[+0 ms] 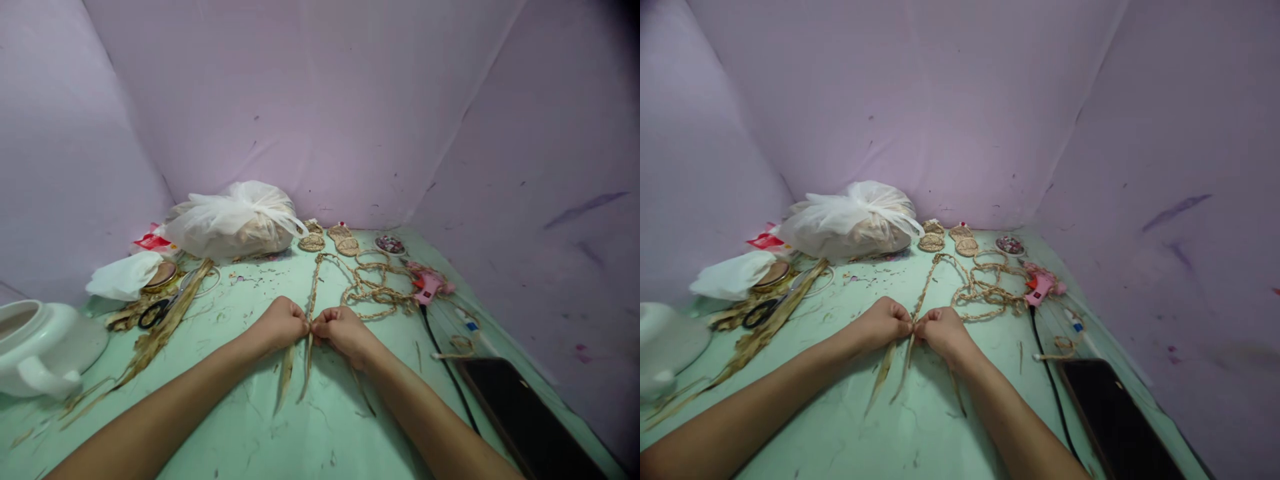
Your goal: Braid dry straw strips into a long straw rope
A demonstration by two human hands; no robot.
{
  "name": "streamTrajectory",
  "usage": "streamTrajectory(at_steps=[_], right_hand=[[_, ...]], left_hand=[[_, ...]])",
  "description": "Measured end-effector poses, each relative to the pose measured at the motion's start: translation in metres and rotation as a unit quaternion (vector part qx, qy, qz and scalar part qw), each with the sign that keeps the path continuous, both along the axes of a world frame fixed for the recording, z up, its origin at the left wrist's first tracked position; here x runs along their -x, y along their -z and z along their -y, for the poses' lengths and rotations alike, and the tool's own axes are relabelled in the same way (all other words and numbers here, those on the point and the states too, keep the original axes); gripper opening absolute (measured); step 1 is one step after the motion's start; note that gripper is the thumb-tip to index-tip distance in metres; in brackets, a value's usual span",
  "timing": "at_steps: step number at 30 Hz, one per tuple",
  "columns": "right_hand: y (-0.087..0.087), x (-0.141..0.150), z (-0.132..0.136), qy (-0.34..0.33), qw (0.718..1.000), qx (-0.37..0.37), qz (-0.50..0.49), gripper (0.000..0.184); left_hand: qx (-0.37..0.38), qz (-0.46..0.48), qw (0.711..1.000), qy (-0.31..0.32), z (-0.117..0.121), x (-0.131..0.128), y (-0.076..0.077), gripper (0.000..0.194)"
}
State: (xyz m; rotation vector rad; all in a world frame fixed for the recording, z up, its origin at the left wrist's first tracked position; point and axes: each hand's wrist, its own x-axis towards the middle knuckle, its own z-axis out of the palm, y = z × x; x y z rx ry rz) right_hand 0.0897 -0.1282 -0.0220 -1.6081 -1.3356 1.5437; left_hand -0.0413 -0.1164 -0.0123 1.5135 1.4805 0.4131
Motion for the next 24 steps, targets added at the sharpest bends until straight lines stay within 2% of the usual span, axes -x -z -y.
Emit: streamTrajectory(at_steps=[3,5,8,13,16,18,21,22,24], right_hand=[[0.003,0.001,0.0,0.02,1.0,-0.002,0.002,0.006],[0.006,0.001,0.0,0.019,1.0,-0.011,0.004,0.006],[0.009,0.001,0.0,0.021,1.0,-0.01,-0.011,0.006],[0.003,0.003,0.002,0.048,0.997,0.016,-0.061,0.005],[0.001,0.004,0.003,0.061,0.995,0.025,-0.076,0.008],[0.002,0.004,0.003,0.055,0.994,0.024,-0.09,0.008],[0.001,0.001,0.002,0.036,0.994,0.037,-0.095,0.007],[0.0,0.0,0.002,0.028,0.994,0.045,-0.091,0.007],[-0.002,-0.001,0.002,0.01,0.994,0.062,-0.085,0.009]], left_hand=[[-0.033,-0.013,0.998,0.047,-0.003,0.006,0.004,0.01],[-0.037,-0.037,0.996,0.068,-0.004,0.01,0.001,0.011],[-0.068,-0.107,0.991,0.051,-0.001,0.011,-0.009,0.009],[-0.148,-0.188,0.97,0.033,0.028,-0.005,-0.018,0.008],[-0.18,-0.15,0.972,0.025,0.047,-0.018,-0.015,0.007],[-0.178,-0.119,0.976,0.032,0.05,-0.02,-0.016,0.009],[-0.148,-0.116,0.981,0.055,0.037,-0.012,-0.023,0.013],[-0.132,-0.109,0.984,0.05,0.029,-0.007,-0.027,0.013],[-0.071,-0.056,0.996,-0.018,0.014,0.002,-0.031,0.006]])
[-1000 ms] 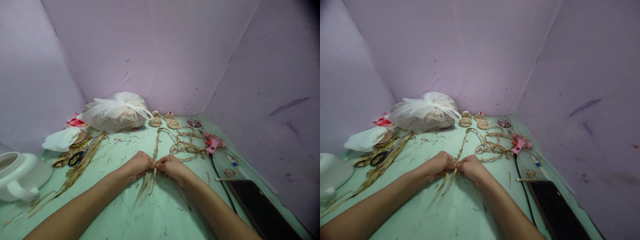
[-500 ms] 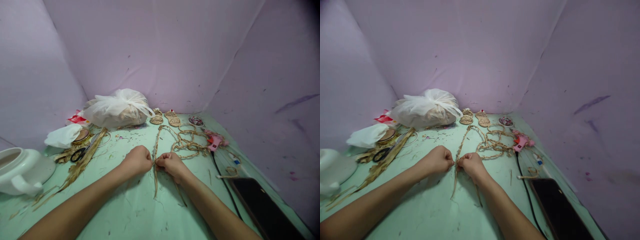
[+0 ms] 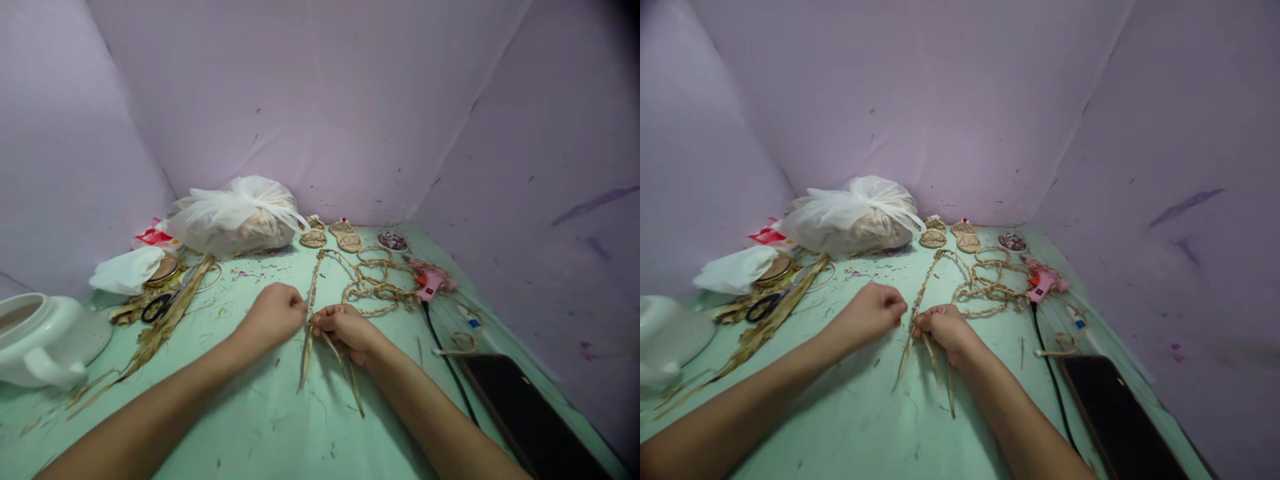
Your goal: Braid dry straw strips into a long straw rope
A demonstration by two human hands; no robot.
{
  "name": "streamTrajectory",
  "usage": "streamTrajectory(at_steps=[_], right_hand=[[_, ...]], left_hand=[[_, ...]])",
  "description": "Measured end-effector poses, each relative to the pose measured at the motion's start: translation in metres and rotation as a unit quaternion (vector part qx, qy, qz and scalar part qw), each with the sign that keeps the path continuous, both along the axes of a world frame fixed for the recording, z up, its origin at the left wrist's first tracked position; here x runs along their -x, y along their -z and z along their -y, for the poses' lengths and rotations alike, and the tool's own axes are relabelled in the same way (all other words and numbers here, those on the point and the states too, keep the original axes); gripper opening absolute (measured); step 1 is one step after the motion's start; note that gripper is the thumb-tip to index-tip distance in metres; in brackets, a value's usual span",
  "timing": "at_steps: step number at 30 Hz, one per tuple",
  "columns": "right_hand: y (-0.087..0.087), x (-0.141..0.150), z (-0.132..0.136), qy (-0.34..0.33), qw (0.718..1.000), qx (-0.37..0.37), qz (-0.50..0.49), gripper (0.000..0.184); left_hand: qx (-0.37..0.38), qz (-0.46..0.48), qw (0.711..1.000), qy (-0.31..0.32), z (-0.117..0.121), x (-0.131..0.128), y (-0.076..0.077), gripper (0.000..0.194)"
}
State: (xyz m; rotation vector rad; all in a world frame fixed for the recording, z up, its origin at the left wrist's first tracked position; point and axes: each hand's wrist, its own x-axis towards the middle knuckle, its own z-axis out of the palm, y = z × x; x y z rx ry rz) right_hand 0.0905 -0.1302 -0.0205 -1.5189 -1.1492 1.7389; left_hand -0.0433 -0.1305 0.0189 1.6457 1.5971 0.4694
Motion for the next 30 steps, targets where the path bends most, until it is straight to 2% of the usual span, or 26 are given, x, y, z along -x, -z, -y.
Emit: streamTrajectory(at_steps=[2,3,5,7,9,11,14,17,20,23,25,27,30], right_hand=[[-0.002,0.0,0.0,-0.006,1.0,0.01,-0.009,0.009],[-0.002,0.0,0.0,-0.003,1.0,0.012,-0.018,0.009],[-0.002,0.0,0.0,0.002,0.999,0.013,-0.045,0.008],[-0.002,0.0,0.0,-0.001,0.998,0.007,-0.066,0.008],[-0.003,-0.001,-0.001,-0.016,0.998,-0.007,-0.059,0.008],[-0.003,-0.002,-0.001,-0.039,0.998,-0.031,-0.03,0.008],[0.001,-0.003,-0.003,-0.068,0.994,-0.084,0.018,0.007],[0.008,-0.003,-0.004,-0.075,0.982,-0.145,0.093,0.007],[0.008,-0.003,-0.002,-0.089,0.947,-0.221,0.218,0.011],[-0.004,-0.002,0.005,-0.096,0.885,-0.283,0.357,0.017],[-0.014,0.0,0.01,-0.087,0.847,-0.293,0.435,0.017],[-0.023,0.002,0.015,-0.088,0.829,-0.283,0.474,0.018],[-0.029,0.008,0.024,-0.114,0.824,-0.267,0.486,0.02]], left_hand=[[0.122,0.096,0.986,-0.056,-0.01,0.005,0.0,0.019],[0.186,0.148,0.97,-0.058,-0.012,0.006,0.002,0.022],[0.274,0.233,0.933,-0.027,-0.013,0.004,0.009,0.014],[0.302,0.273,0.913,-0.002,-0.011,0.002,0.017,0.009],[0.293,0.27,0.917,0.001,-0.01,0.0,0.023,0.012],[0.266,0.237,0.934,0.003,-0.011,0.001,0.026,0.012],[0.222,0.166,0.961,-0.001,-0.012,0.0,0.024,0.015],[0.206,0.103,0.973,-0.011,-0.011,-0.003,0.022,0.018],[0.194,0.065,0.978,-0.027,-0.008,-0.006,0.025,0.016],[0.17,0.069,0.982,-0.051,-0.005,-0.009,0.03,0.012],[0.157,0.079,0.983,-0.061,-0.003,-0.011,0.033,0.012],[0.15,0.093,0.982,-0.064,-0.002,-0.013,0.034,0.013],[0.171,0.109,0.976,-0.083,-0.001,-0.014,0.033,0.013]])
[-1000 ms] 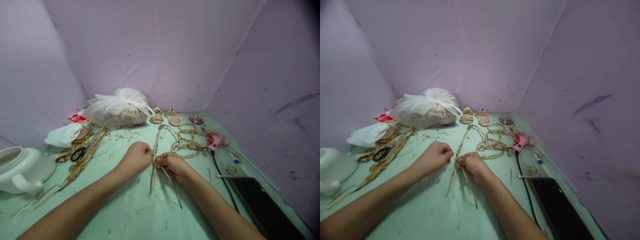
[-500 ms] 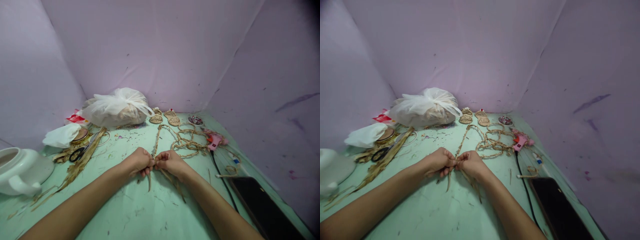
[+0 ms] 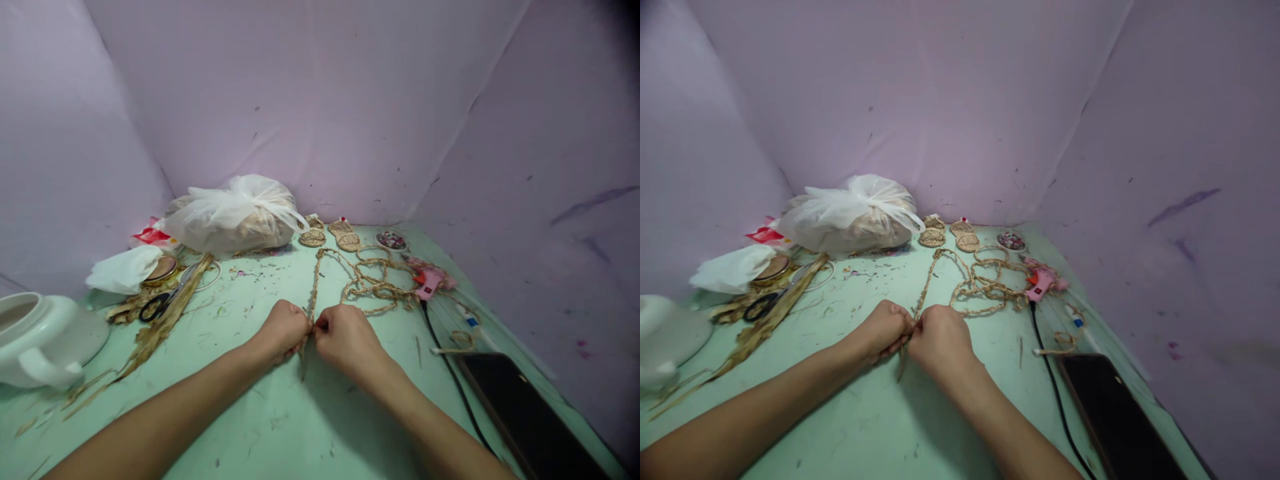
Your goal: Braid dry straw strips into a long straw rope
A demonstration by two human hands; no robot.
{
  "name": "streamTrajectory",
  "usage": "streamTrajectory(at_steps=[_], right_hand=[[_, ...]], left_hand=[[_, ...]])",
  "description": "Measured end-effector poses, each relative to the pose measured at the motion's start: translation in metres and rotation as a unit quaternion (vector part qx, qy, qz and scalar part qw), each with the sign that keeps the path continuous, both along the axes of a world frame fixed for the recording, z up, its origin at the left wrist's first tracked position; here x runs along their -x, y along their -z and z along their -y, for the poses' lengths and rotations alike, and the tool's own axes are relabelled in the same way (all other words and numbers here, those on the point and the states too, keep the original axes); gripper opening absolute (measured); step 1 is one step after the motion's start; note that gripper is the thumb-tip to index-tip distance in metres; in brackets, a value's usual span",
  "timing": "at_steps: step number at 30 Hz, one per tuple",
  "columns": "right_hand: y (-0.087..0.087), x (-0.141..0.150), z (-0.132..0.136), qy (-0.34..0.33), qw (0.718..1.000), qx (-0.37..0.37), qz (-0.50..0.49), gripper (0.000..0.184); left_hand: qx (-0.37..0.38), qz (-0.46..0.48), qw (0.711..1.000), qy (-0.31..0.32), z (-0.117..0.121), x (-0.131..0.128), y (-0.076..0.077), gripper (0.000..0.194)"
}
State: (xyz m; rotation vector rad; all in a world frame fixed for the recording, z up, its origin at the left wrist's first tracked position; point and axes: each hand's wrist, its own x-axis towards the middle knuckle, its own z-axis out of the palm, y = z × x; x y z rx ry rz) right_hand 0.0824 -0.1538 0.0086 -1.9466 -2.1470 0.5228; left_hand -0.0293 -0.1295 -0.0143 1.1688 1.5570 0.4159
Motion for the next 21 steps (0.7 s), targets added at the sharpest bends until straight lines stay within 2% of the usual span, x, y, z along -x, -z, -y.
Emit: streamTrajectory(at_steps=[4,8,12,15,16,18,19,21], right_hand=[[-0.003,0.012,0.011,-0.021,0.999,0.014,0.035,0.018],[-0.005,0.025,0.018,-0.066,0.994,0.038,0.082,0.019],[-0.008,0.023,0.019,-0.104,0.989,0.037,0.095,0.02],[-0.015,0.001,0.005,-0.112,0.992,0.027,0.042,0.017],[-0.018,-0.009,-0.005,-0.097,0.995,0.023,0.012,0.019],[-0.022,-0.03,-0.032,0.01,0.998,-0.033,-0.045,0.024],[-0.023,-0.039,-0.048,0.062,0.994,-0.069,-0.061,0.024],[-0.021,-0.05,-0.084,0.113,0.985,-0.115,-0.058,0.024]], left_hand=[[0.061,0.035,0.997,-0.041,-0.002,0.002,-0.004,0.012],[0.084,0.063,0.994,-0.038,-0.004,0.005,-0.006,0.01],[-0.006,0.018,0.999,-0.044,-0.003,0.004,0.003,0.007],[-0.082,-0.028,0.996,-0.007,-0.004,0.005,0.014,0.007],[-0.098,-0.041,0.994,0.011,-0.004,0.006,0.018,0.007],[-0.116,-0.059,0.991,0.04,-0.005,0.008,0.022,0.008],[-0.117,-0.062,0.99,0.049,-0.006,0.009,0.023,0.008],[-0.111,-0.059,0.99,0.061,-0.006,0.01,0.024,0.006]])
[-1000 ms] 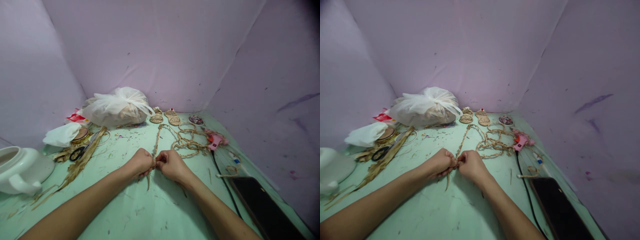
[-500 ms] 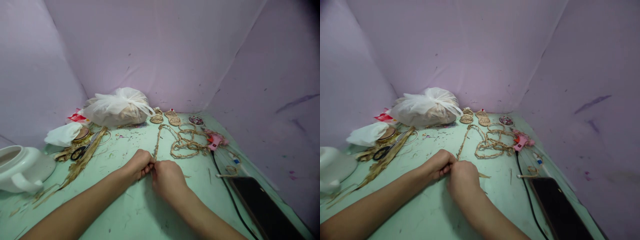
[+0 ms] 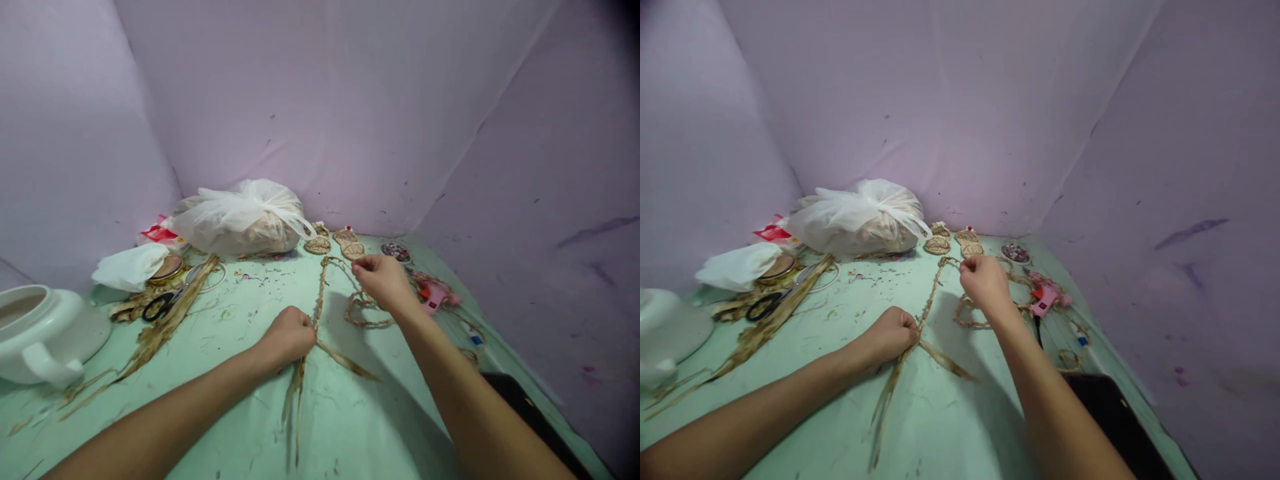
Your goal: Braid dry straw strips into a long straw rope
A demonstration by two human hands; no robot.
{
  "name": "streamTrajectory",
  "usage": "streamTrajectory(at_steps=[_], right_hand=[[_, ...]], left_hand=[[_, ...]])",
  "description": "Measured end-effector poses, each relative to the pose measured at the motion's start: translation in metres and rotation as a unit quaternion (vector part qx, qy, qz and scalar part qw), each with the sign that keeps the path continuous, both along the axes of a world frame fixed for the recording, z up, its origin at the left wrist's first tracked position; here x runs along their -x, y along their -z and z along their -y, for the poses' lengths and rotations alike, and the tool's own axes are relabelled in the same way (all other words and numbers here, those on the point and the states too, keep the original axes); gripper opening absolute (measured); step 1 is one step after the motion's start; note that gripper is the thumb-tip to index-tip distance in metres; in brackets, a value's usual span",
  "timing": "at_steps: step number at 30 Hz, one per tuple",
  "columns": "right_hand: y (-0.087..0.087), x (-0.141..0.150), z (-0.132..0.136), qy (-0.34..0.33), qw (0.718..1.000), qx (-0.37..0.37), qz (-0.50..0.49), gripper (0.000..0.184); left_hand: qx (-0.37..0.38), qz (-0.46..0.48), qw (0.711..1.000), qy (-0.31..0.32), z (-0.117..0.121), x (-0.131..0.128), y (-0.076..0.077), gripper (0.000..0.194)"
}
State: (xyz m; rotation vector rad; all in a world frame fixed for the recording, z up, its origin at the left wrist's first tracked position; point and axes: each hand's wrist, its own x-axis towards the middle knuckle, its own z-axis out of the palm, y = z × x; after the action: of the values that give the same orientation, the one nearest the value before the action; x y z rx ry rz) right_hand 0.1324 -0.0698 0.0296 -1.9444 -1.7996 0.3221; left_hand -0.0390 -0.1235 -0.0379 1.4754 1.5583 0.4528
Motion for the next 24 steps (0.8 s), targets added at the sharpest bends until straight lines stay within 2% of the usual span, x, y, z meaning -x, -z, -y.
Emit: streamTrajectory(at_steps=[2,5,7,10,14,18,20,24], right_hand=[[0.008,-0.001,-0.034,-0.001,1.0,-0.017,0.025,0.024],[0.026,0.007,-0.074,-0.059,0.995,-0.016,0.084,0.033],[0.037,0.013,-0.091,-0.09,0.989,0.007,0.117,0.037],[0.045,0.016,-0.102,-0.082,0.987,0.022,0.135,0.028],[0.038,0.011,-0.102,-0.049,0.995,0.009,0.086,0.023],[0.026,0.001,-0.099,-0.026,0.997,-0.042,0.066,0.025],[0.019,-0.008,-0.099,-0.013,0.995,-0.067,0.073,0.026],[0.005,-0.037,-0.106,-0.012,0.991,-0.086,0.106,0.027]], left_hand=[[0.008,0.002,1.0,0.011,0.0,0.0,0.0,0.006],[0.017,0.009,1.0,0.015,-0.001,0.0,0.0,0.007],[0.025,0.029,0.999,0.002,-0.002,0.0,0.001,0.006],[0.039,0.069,0.996,-0.042,-0.005,0.001,0.003,0.007],[0.063,0.107,0.989,-0.085,-0.008,0.001,0.001,0.014],[0.069,0.13,0.986,-0.076,-0.008,0.001,-0.007,0.017],[0.08,0.118,0.989,-0.041,-0.006,0.002,-0.013,0.017],[0.124,0.078,0.986,0.085,-0.005,0.009,-0.025,0.013]])
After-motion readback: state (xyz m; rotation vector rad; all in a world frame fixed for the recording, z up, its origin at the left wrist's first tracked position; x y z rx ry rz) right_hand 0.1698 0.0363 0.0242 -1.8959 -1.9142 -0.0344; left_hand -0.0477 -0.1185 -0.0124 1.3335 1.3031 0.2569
